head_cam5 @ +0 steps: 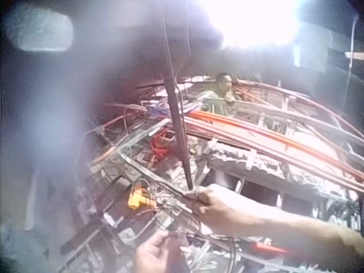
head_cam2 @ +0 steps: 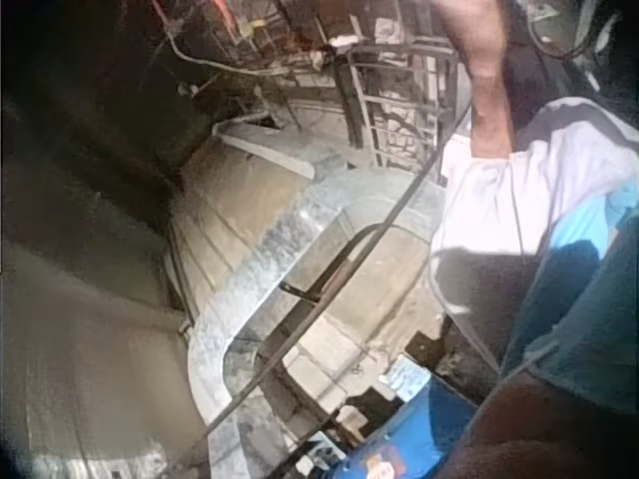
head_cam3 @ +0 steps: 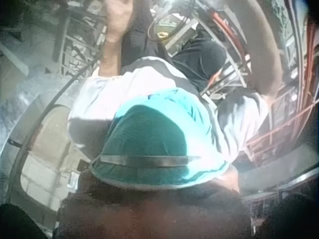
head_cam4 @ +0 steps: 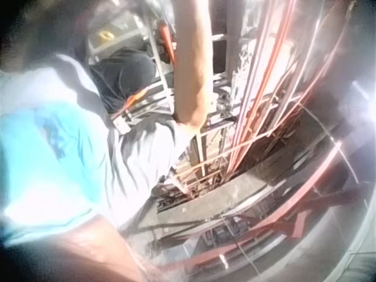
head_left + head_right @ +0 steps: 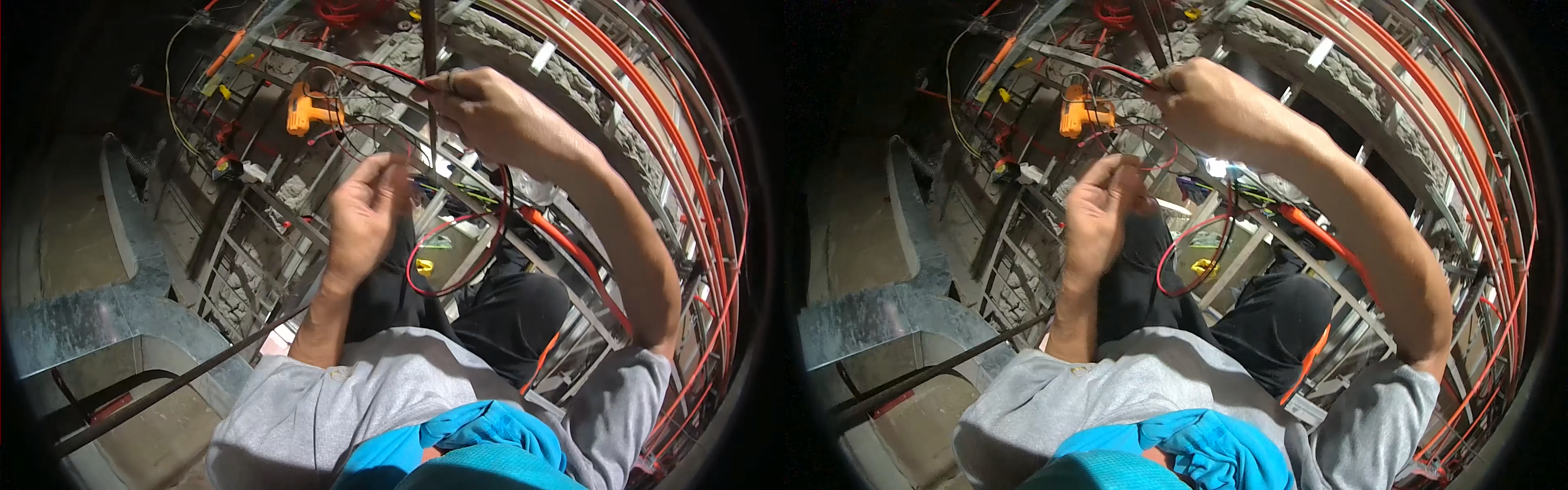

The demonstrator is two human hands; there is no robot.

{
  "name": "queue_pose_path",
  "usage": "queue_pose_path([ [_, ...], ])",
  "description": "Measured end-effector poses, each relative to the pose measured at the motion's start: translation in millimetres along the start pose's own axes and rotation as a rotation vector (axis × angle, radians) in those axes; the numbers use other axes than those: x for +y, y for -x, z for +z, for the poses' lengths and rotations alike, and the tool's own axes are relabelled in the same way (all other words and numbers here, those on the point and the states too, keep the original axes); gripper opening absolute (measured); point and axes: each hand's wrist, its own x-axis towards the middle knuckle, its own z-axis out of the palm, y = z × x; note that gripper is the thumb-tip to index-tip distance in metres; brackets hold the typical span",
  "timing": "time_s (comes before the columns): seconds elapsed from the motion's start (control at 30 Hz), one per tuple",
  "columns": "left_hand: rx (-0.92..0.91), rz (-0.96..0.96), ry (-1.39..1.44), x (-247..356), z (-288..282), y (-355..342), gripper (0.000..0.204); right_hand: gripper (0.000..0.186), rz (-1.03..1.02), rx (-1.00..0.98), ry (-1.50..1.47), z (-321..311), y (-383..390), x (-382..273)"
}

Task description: The person threads wires through a conduit pipe, fits a connector onto the pipe, and attaches the conduit and wires into an electrical junction box by hand.

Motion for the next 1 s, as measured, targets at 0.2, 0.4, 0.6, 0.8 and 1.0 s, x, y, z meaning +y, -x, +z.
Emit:
queue_pose_path([
  [0.2,0.528,0.188,-0.482,-98,-129,-106,0.032,0.037,0.109,0.071,-0.321,16,1,-3],
  [0.4,0.124,0.12,-0.106,-131,-139,-158,0.042,0.037,0.132,0.113,-0.416,29,-23,-7],
  [0.6,0.074,-0.101,0.488,-158,-168,-180,0.017,0.032,0.111,0.157,-0.389,39,-63,0],
  [0.8,0.399,0.137,0.21,-81,-177,-193,0.017,0.038,-0.058,0.16,-0.15,34,-52,-36],
  [1.0,0.53,0.317,-0.097,18,-164,-139,0.026,0.04,-0.286,0.119,-0.406,13,17,-22],
])
